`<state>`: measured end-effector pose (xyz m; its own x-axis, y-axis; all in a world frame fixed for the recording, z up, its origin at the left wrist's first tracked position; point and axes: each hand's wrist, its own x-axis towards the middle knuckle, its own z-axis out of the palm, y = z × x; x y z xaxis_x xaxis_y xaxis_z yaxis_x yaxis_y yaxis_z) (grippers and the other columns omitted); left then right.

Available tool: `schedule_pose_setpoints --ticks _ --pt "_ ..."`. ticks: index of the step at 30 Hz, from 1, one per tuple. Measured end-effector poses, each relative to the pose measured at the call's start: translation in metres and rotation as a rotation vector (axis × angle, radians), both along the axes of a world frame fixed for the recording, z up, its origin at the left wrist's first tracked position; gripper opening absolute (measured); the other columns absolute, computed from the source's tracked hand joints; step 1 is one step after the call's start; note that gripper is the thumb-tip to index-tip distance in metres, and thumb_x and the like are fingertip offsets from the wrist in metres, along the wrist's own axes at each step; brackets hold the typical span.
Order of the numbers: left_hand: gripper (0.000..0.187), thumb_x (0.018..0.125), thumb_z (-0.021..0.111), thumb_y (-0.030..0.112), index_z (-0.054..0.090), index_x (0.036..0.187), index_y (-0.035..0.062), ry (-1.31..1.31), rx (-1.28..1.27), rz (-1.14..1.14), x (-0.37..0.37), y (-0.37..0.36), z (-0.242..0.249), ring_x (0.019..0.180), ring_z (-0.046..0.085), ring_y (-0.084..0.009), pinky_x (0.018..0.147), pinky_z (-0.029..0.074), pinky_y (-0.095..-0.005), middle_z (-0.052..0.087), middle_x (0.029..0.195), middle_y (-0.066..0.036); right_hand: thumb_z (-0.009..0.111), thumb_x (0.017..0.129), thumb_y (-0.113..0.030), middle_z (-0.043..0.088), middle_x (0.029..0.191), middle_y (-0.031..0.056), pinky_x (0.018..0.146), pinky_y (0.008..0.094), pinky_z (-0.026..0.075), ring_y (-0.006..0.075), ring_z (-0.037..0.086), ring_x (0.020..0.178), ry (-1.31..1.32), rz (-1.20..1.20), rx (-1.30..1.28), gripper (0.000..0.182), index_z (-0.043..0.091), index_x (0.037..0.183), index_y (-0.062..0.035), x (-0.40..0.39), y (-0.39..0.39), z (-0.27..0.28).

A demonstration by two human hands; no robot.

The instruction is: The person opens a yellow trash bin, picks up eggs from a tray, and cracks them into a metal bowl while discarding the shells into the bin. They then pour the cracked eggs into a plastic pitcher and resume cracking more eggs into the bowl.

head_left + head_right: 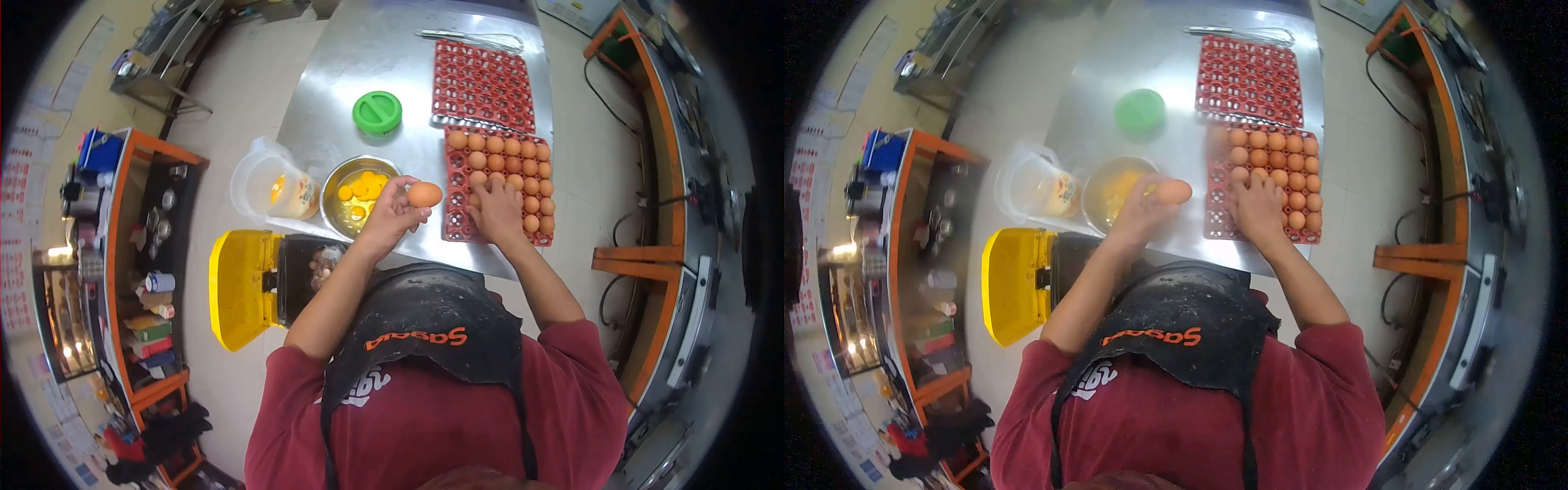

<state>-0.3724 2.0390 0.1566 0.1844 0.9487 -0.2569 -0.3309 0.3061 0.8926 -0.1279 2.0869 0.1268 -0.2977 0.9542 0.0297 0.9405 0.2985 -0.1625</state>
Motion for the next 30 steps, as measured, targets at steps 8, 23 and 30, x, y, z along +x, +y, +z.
schedule_pose_setpoints --ticks 8,23,30 --pt "0.065 0.088 0.079 0.007 0.044 0.142 0.0098 0.029 0.065 0.253 -0.043 -0.031 0.008 0.088 0.060 -0.0082 0.074 0.050 -0.0234 0.061 0.120 -0.006 0.071 0.096 -0.019 0.069 0.108 0.0038 0.075 0.0231 0.051 0.0066 0.061 0.086 1.201 0.233 -0.893 0.044 0.061 0.137 -0.0047 -0.106 0.001 0.070" --pt "0.048 0.085 0.079 0.014 0.064 0.128 -0.0023 0.762 0.331 0.242 -0.108 -0.031 -0.040 0.084 0.063 -0.0146 0.078 0.054 -0.0294 0.070 0.108 -0.011 0.078 0.075 -0.027 0.073 0.088 0.0085 0.072 0.0294 0.054 0.0134 0.065 0.076 0.822 0.397 -0.563 0.046 0.075 0.117 -0.0078 -0.173 0.027 -0.006" --pt "0.043 0.084 0.076 0.011 0.064 0.123 -0.0032 0.661 0.265 0.254 -0.100 -0.021 -0.053 0.085 0.065 -0.0140 0.078 0.054 -0.0278 0.071 0.103 -0.011 0.078 0.075 -0.027 0.074 0.087 0.0097 0.073 0.0300 0.054 0.0142 0.065 0.075 0.840 0.291 -0.513 0.045 0.076 0.115 -0.0069 -0.173 0.021 -0.022"
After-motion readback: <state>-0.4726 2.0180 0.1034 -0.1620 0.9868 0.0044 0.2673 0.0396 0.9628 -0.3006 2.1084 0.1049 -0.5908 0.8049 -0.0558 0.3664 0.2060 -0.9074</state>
